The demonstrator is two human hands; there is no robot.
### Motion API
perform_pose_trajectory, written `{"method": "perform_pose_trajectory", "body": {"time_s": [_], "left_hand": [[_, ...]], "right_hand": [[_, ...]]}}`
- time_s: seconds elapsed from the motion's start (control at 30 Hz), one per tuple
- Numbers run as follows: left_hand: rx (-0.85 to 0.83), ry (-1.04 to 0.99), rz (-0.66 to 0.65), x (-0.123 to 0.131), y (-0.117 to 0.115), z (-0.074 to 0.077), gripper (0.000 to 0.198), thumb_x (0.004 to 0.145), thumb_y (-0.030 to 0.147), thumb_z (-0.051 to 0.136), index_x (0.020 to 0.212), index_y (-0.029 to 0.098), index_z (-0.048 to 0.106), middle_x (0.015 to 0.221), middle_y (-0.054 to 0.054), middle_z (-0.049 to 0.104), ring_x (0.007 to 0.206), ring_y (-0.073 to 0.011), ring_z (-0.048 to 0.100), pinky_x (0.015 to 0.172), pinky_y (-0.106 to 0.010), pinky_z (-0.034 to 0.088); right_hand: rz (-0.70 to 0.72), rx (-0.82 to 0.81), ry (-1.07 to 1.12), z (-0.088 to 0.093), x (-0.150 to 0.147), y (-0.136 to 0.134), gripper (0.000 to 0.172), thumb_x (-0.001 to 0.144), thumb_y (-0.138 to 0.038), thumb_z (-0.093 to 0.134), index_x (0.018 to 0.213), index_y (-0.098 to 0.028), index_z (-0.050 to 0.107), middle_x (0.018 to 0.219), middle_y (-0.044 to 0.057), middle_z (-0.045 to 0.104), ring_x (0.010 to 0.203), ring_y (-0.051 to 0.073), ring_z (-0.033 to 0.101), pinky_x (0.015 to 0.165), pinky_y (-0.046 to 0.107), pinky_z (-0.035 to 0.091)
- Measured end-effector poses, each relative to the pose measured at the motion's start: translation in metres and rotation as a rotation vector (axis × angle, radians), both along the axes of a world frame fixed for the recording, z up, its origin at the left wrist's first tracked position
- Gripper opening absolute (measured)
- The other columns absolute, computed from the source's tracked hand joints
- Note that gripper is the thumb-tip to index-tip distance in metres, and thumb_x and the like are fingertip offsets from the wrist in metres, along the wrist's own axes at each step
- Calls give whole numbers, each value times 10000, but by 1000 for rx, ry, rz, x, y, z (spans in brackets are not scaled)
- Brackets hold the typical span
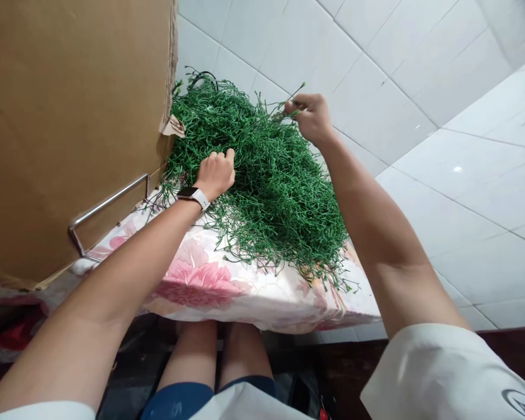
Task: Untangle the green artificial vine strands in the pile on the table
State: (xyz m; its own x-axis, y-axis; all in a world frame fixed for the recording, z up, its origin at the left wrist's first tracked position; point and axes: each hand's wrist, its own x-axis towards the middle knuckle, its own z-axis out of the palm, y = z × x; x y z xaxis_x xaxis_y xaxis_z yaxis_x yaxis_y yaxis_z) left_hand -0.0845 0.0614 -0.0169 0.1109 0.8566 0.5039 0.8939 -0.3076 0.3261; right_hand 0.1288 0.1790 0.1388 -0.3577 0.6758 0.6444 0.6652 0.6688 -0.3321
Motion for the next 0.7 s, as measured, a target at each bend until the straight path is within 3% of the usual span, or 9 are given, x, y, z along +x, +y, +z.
{"method": "perform_pose_trajectory", "body": {"time_s": [0.13,0.23,0.3,0.4,0.53,0.7], "left_hand": [[31,-26,22,1,1,-1,550,999,251,373,1487,15,468,1317,-296,648,1245,-384,608,981,-443,510],[13,-67,33,1,0,0,665,1004,301,389,1605,26,318,1363,-296,629,1210,-372,618,978,-447,513],[-5,-97,35,0,0,1,741,1007,342,392,1653,28,209,1333,-293,650,1170,-363,633,968,-451,520],[-38,-129,40,1,-1,3,785,1011,404,397,1666,36,171,1258,-278,692,1121,-346,648,956,-445,526],[-20,-206,3,5,-1,6,675,1023,373,361,1631,84,303,1198,-234,723,1087,-316,663,973,-431,513],[206,-533,-141,20,-6,17,486,1033,340,364,1391,92,579,1251,-195,686,1146,-250,631,1044,-369,483]], "right_hand": [[-36,116,214,23,22,6,487,869,-685,659,645,-274,528,670,38,623,673,174,553,690,410,467],[-24,124,376,38,35,1,527,840,-758,638,694,-267,513,705,39,642,641,161,534,615,379,418],[8,113,451,47,43,-7,516,808,-734,678,708,-261,498,745,38,634,603,133,489,574,348,375],[77,77,473,55,51,-22,453,806,-634,723,728,-273,461,759,25,579,609,131,475,556,332,363],[143,-34,443,50,53,-45,385,775,-509,794,764,-285,481,739,9,548,627,160,520,560,347,381],[178,-158,327,22,34,-81,405,778,-535,851,798,-271,544,720,-4,621,639,144,568,641,370,468]]}}
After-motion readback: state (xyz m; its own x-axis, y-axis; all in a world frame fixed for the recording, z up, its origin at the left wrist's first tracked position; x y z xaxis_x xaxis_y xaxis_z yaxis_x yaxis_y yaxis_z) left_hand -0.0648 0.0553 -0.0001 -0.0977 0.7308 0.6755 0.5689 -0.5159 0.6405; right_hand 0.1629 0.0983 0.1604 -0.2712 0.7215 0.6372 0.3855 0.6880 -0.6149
